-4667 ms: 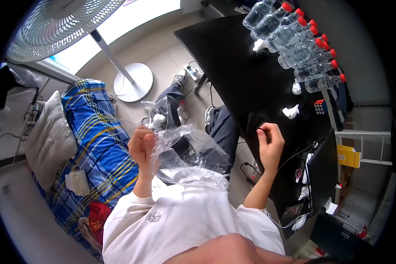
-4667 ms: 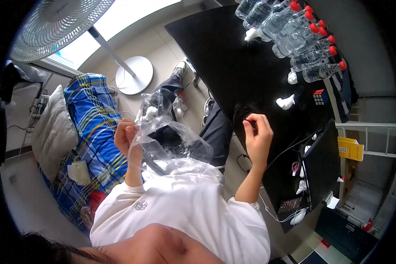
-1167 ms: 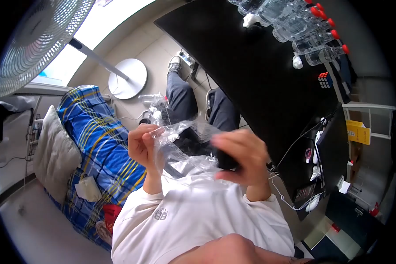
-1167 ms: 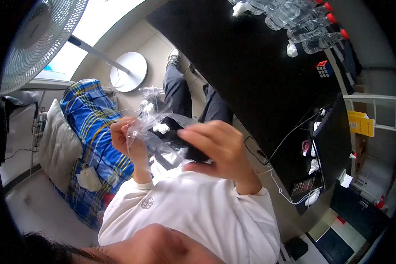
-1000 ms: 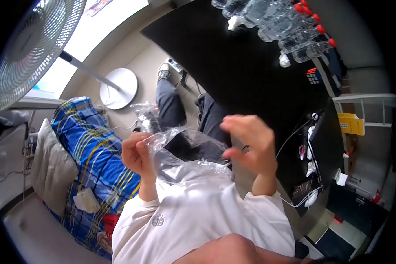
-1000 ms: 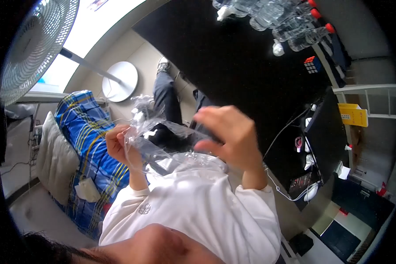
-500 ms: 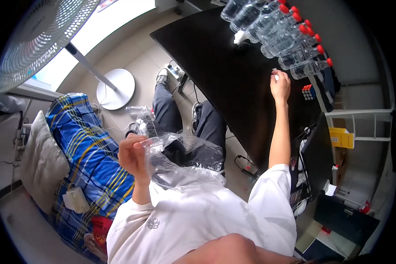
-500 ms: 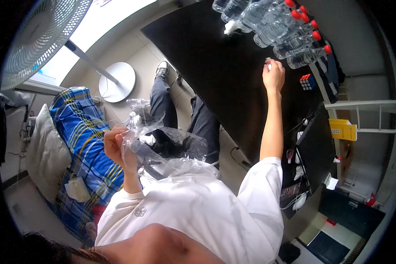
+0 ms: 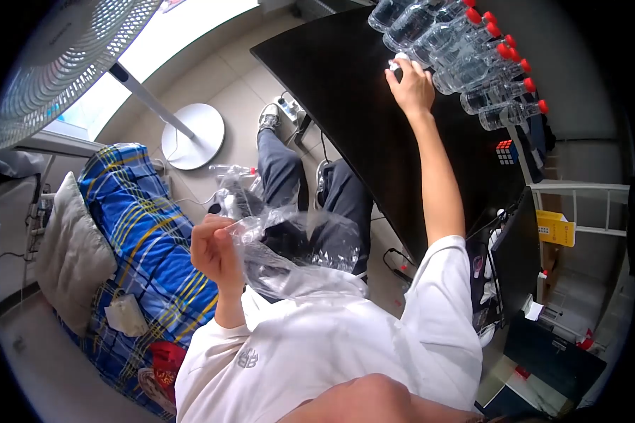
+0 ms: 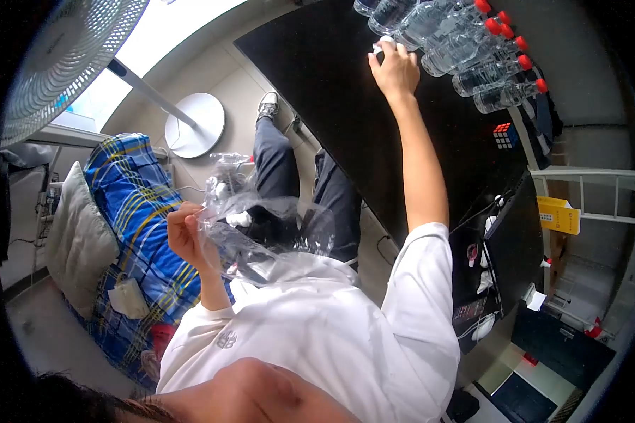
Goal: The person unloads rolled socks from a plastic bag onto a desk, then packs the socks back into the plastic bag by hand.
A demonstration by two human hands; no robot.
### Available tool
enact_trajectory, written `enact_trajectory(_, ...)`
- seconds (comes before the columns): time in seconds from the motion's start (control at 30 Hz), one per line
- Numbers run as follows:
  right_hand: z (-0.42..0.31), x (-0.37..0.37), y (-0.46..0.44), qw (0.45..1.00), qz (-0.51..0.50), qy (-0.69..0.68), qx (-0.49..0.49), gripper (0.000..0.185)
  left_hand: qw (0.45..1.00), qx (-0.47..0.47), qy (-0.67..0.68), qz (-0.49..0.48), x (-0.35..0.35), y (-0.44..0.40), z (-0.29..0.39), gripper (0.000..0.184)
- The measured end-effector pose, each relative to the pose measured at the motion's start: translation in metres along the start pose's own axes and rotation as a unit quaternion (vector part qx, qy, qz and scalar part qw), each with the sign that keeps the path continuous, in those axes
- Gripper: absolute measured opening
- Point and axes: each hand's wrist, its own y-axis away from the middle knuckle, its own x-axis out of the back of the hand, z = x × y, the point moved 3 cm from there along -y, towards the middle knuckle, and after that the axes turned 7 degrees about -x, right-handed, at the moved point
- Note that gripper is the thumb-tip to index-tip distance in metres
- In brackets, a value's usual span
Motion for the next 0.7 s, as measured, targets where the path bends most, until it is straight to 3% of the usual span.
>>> enact_trajectory(0.07,-0.008,0.014,0.016,1.000,-0.001,-0.012,-0.002,0.024,1.000,0.005,-0.019,0.016,0.003,0.001,0.000,0.034)
enact_trajectory(0.13,-0.009,0.041,0.038,0.989,-0.012,-0.149,0.013,0.021,0.999,0.022,0.012,0.032,0.008,0.004,0.000,0.029)
enact_trajectory(0.23,0.008,0.089,0.067,0.913,-0.043,-0.404,-0.037,0.025,0.999,0.019,-0.003,0.026,0.005,0.005,0.001,0.023)
enact_trajectory(0.33,-0.009,0.187,0.107,0.841,-0.087,-0.533,-0.036,0.030,0.999,0.024,-0.041,-0.002,0.000,0.010,0.003,0.018)
enact_trajectory(0.43,-0.051,0.263,0.153,0.832,-0.135,-0.528,0.102,0.035,0.999,0.043,0.010,0.016,-0.013,0.008,0.009,0.021)
enact_trajectory(0.5,-0.093,0.276,0.187,0.837,-0.191,-0.466,0.212,0.038,1.000,0.028,0.005,0.006,-0.016,0.011,0.011,0.021)
enact_trajectory(0.6,-0.145,0.248,0.233,0.900,-0.204,-0.336,0.188,0.044,1.000,0.010,0.009,0.003,-0.024,0.012,0.020,0.021)
enact_trajectory(0.7,-0.123,0.242,0.244,0.899,-0.093,-0.409,0.122,0.027,0.999,-0.001,0.034,-0.018,-0.025,0.014,0.029,0.021)
